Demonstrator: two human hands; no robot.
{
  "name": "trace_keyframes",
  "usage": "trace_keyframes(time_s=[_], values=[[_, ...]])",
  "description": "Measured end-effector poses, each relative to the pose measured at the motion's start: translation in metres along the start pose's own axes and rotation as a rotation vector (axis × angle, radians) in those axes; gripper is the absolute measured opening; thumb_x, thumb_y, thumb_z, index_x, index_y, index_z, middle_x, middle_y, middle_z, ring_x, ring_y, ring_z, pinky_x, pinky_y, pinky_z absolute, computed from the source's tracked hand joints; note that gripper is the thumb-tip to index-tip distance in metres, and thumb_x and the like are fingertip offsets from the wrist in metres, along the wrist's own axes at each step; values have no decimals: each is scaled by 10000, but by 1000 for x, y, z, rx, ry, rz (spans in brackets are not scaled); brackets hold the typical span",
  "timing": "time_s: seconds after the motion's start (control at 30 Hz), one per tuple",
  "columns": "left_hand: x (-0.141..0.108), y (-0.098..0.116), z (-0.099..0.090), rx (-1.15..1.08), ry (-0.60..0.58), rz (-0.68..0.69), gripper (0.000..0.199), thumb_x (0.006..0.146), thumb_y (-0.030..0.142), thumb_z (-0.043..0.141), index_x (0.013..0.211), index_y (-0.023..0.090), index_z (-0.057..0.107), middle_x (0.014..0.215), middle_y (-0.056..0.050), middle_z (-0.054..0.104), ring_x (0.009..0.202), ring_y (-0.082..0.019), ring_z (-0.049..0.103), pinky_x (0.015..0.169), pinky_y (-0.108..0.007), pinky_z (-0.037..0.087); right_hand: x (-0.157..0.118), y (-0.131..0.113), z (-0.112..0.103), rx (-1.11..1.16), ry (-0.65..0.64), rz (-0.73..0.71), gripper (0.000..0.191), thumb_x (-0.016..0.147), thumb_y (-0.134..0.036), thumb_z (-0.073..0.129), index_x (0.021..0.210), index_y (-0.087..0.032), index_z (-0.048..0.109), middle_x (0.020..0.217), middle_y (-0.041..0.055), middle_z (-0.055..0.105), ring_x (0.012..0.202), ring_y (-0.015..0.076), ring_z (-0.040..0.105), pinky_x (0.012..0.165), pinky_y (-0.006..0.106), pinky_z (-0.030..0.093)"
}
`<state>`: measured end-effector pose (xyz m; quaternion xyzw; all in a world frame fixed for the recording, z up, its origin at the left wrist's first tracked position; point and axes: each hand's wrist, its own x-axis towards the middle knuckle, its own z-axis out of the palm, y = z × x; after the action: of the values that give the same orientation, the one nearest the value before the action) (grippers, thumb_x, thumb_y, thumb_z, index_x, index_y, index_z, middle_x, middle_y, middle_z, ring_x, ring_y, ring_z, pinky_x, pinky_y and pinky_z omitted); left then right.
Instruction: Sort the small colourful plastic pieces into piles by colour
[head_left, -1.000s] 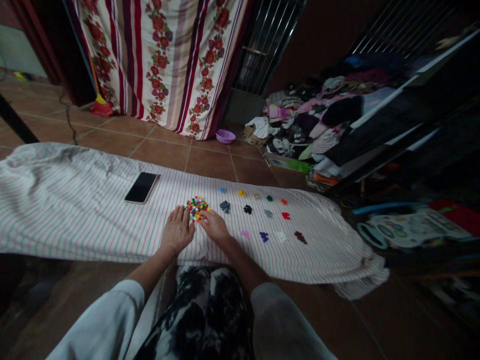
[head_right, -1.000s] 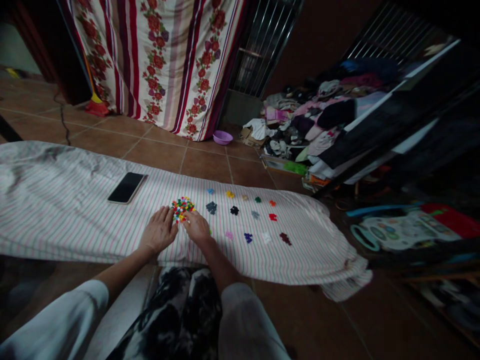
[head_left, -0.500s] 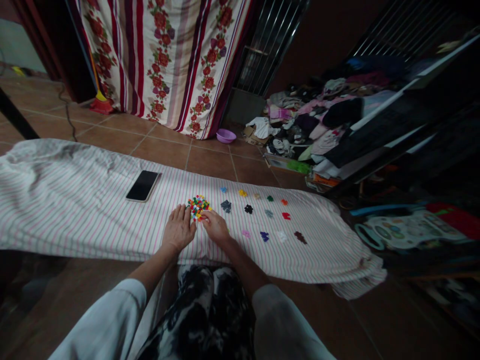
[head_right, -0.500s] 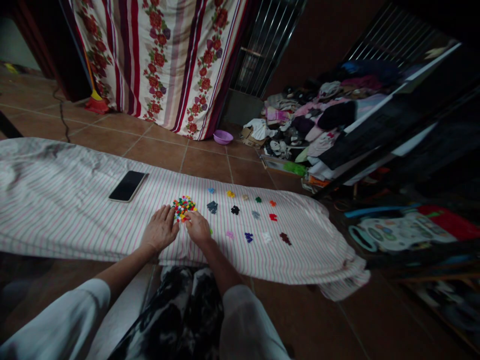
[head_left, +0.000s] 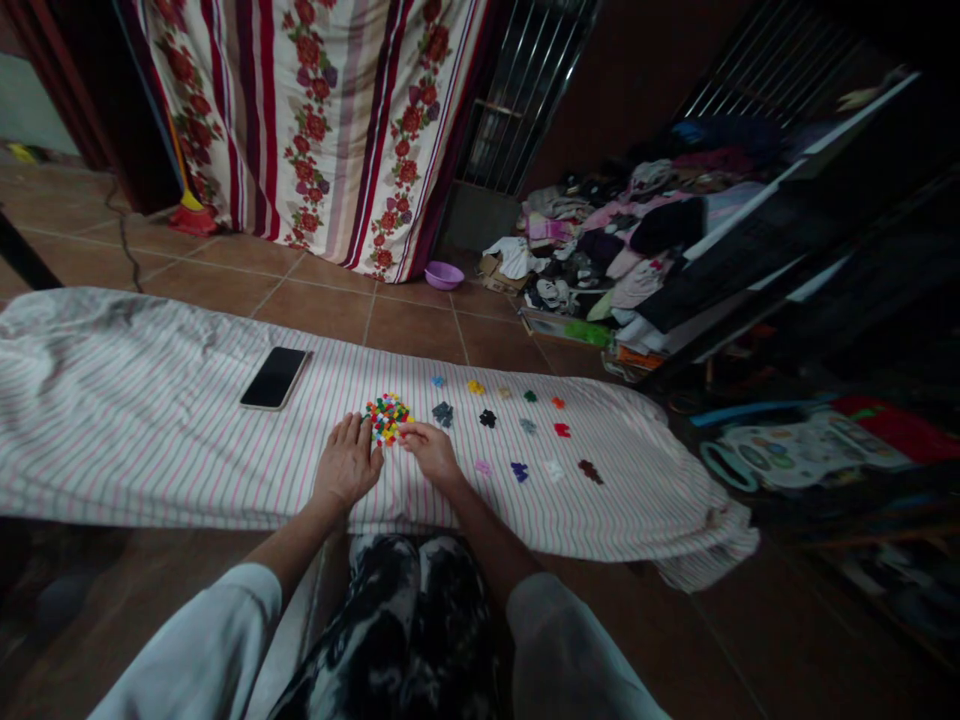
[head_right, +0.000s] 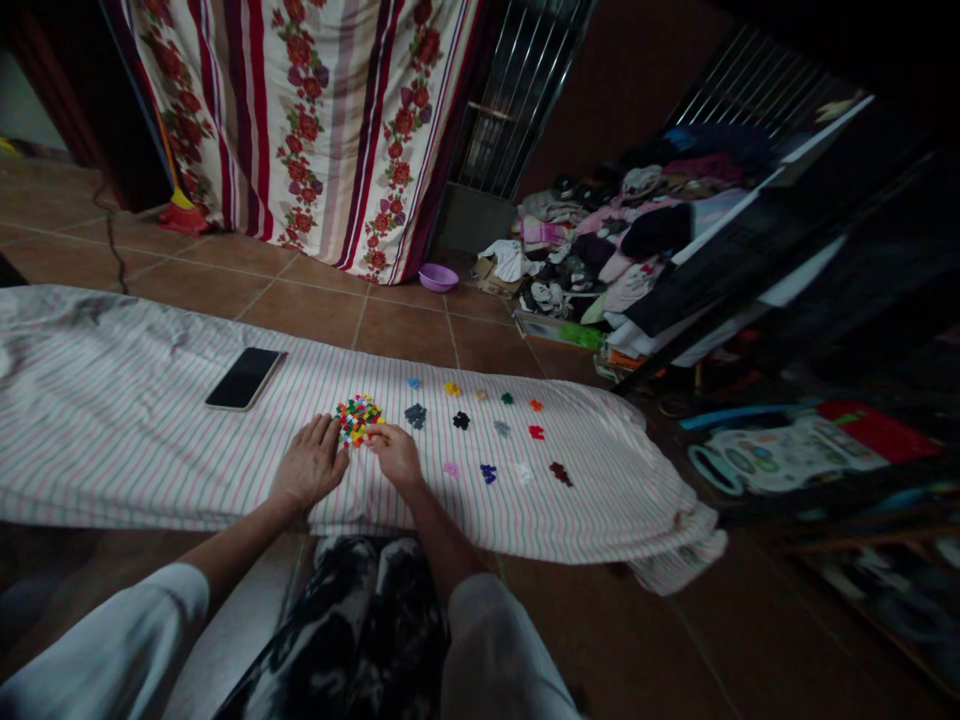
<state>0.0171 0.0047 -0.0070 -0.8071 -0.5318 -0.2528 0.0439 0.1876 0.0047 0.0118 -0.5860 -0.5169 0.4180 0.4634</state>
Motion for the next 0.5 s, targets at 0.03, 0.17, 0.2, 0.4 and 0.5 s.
trace_keyframes(time_s=[0.03, 0.17, 0.2, 0.4, 0.5], values=[[0, 0, 0, 4, 3, 1, 521, 885, 364, 392, 1304, 75, 505, 1358, -218, 538, 1329, -330, 445, 1065, -479, 381, 0, 0, 0, 51, 2, 17, 181, 750, -246, 559, 855, -213, 702, 884, 31, 725, 811, 181, 699, 790, 332, 564], [0, 1, -2, 17, -3, 4, 519, 891, 360, 382, 1292, 58, 513, 1353, -223, 540, 1333, -328, 441, 1074, -462, 376, -2, -6, -5, 170, 16, 55, 167, 680, -294, 657, 815, -203, 695, 792, 33, 727, 821, 210, 708, 799, 358, 558], [0, 1, -2, 23, -6, 9, 523, 892, 359, 380, 1292, 50, 513, 1353, -226, 539, 1333, -330, 440, 1076, -459, 375, -3, -8, -7, 187, 24, 61, 170, 677, -299, 665, 811, -199, 690, 779, 34, 724, 817, 213, 710, 794, 360, 558], [0, 0, -2, 40, 11, 36, 526, 897, 357, 364, 1275, 28, 522, 1336, -249, 544, 1308, -341, 466, 1062, -465, 391, -3, -15, -23, 166, 89, 108, 128, 700, -282, 649, 798, -203, 671, 686, 15, 696, 732, 191, 700, 732, 338, 563], [-1, -1, 0, 37, 35, 47, 525, 895, 362, 362, 1272, 34, 519, 1327, -250, 550, 1304, -337, 472, 1066, -466, 389, -3, -12, -37, 153, 139, 109, 136, 706, -286, 631, 815, -211, 662, 676, 5, 687, 710, 171, 686, 702, 310, 553]])
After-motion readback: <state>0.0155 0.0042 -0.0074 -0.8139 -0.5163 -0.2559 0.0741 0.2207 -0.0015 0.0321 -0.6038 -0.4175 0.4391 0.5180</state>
